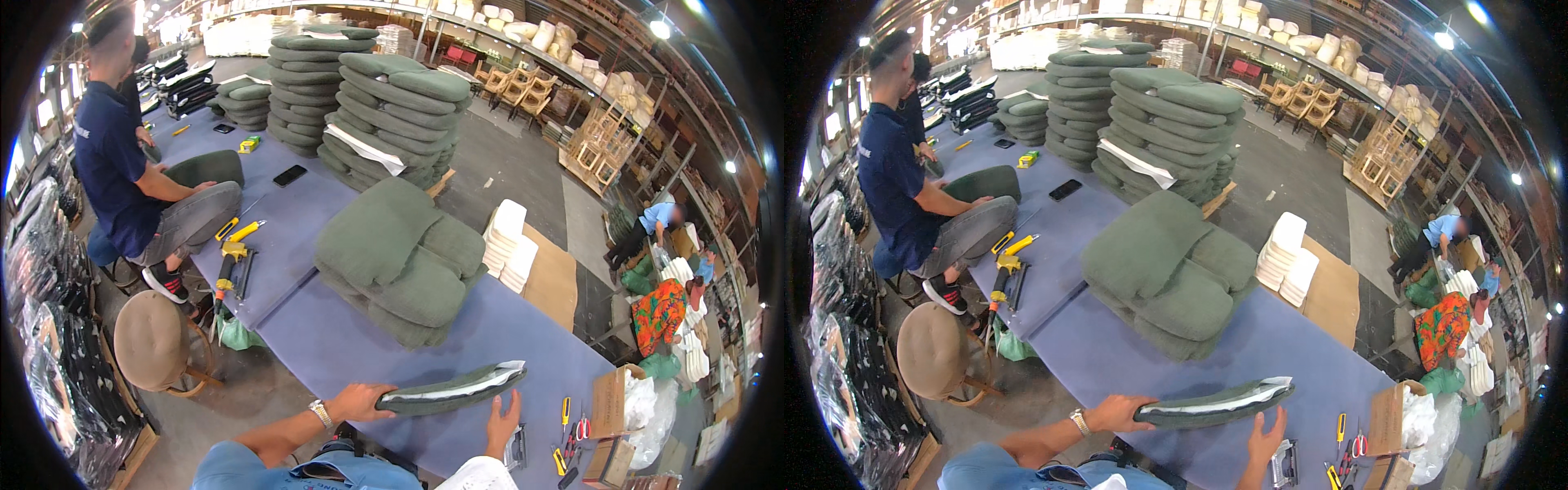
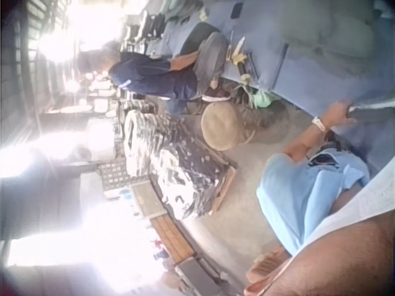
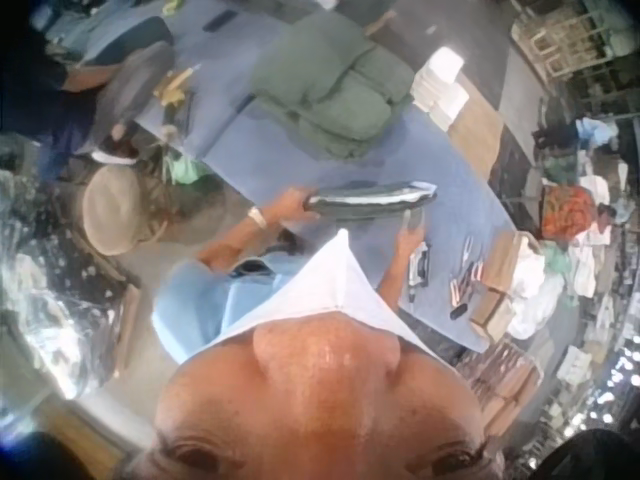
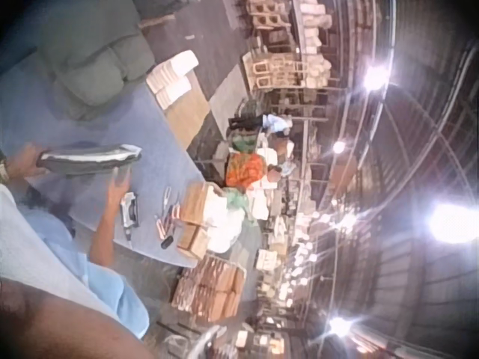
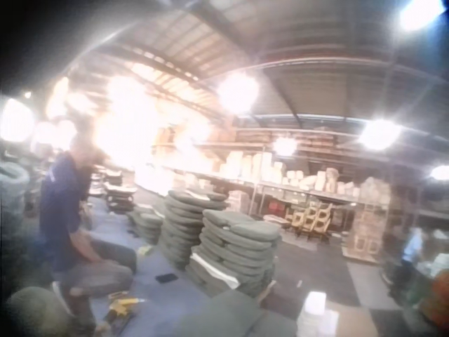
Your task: The person uses a staple gun to attach green fabric to cushion frames, then trims excess fabric with a utility knife. They fold and stack the finished cushions on the table.
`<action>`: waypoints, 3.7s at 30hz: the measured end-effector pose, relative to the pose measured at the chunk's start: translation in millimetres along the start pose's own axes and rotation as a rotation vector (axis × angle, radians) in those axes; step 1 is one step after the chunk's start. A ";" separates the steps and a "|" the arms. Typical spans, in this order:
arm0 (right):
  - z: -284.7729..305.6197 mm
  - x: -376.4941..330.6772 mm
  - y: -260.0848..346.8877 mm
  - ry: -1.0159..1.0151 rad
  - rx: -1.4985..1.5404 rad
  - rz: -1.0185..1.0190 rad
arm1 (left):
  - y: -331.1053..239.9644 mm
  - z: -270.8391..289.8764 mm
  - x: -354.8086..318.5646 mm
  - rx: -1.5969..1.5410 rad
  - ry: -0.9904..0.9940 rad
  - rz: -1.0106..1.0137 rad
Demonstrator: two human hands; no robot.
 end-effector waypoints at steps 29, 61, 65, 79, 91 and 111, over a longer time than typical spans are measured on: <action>-38.8 95.7 -52.3 -0.149 0.279 -0.303 | 12.5 -33.6 -29.0 -0.163 -0.068 -0.058; 236.4 -18.2 -310.4 -0.130 -0.575 -0.437 | -125.8 -111.8 15.0 0.025 0.388 0.395; 303.4 -3.5 -408.4 0.012 -0.947 -0.494 | -136.0 -110.6 33.6 -0.133 0.627 0.360; 223.6 54.6 -250.7 -0.076 -0.476 -0.341 | -169.3 -37.9 244.7 -0.043 -0.214 -0.004; 5.7 38.8 -59.3 0.145 0.627 -0.642 | -120.1 -67.6 305.7 0.088 -0.150 0.056; -57.5 142.0 16.2 0.753 -0.395 -0.300 | -64.1 -126.2 290.6 -0.956 -0.294 0.228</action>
Point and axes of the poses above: each hand's wrist, its own x-axis towards the middle knuckle, its own z-axis out of the back of the hand, y = z × x, the point moved 9 cm from there along x, towards the middle knuckle, and after that the axes turned 1 degree about z, right-handed, at the moved point
